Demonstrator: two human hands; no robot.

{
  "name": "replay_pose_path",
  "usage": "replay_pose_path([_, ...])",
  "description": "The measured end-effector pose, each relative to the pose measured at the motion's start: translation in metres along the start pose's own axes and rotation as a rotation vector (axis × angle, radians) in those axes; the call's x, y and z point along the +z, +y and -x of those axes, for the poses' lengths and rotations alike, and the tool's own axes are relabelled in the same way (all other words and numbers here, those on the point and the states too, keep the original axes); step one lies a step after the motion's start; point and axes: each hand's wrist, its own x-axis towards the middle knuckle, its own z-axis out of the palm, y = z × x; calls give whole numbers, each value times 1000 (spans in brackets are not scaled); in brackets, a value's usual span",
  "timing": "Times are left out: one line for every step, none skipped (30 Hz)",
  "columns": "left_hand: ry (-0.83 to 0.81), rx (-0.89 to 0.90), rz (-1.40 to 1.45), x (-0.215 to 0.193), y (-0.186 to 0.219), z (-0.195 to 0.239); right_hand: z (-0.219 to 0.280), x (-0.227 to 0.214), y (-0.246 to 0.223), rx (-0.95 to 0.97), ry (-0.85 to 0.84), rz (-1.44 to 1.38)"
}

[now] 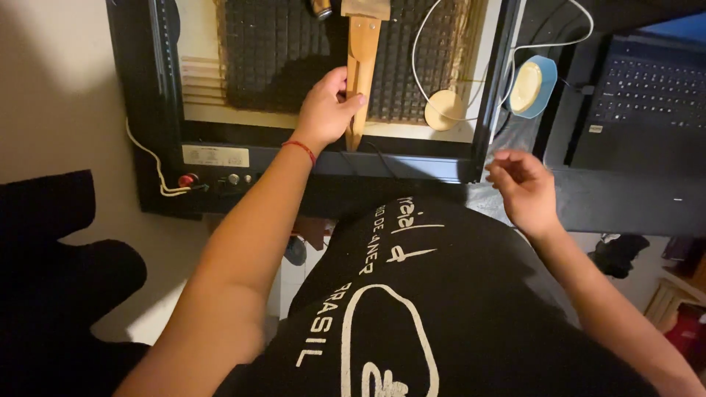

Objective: The person assembles a wooden object by inserting a small rectangular piece into a slot on a larger wooden piece. They then open a wooden box, remove a small wooden block, and place it inside the box.

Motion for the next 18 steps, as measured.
replay_pose_path([2,5,-2,-2,5,3,4,-2,3,-5,3,-1])
replay_pose_path([-12,-11,6,-3,10,6,8,-3,7,69,28,18])
replay_pose_path([-25,-28,13,-5,15,9,12,-4,10,144,53,36])
replay_pose_path([-25,-24,10,-4,14,10,14,-5,12,141,56,34])
replay_pose_path([-18,-21,20,-3,13,10,16,-7,14,136,37,43])
replay_pose_path([-12,-19,29,-3,14,9,17,-8,15,131,19,53])
replay_pose_path([-12,-15,26,2,-1,3,16,-8,26,128,22,50])
replay_pose_path([21,39,28,7,-16,-3,14,-8,36,104,32,-10])
replay_pose_path([52,93,30,11,-31,-10,13,-7,46,79,42,-71])
replay_pose_path([53,95,28,10,-31,-11,11,-4,39,77,43,-73])
replay_pose_path([52,92,10,10,-31,-12,9,-1,33,71,45,-79])
replay_pose_path([49,84,-7,10,-33,-12,9,2,27,68,45,-84])
replay_pose_path([50,82,-8,9,-32,-10,7,5,30,69,43,-85])
replay_pose_path([46,79,-5,9,-30,-10,3,6,33,51,35,-75])
replay_pose_path([41,75,-2,8,-29,-9,0,8,36,33,27,-64])
replay_pose_path([43,74,-1,9,-28,-9,-3,11,32,32,26,-62])
replay_pose_path([46,61,-10,9,-27,-9,-6,14,28,18,15,-47])
replay_pose_path([50,50,-18,9,-26,-10,-10,17,24,3,4,-32])
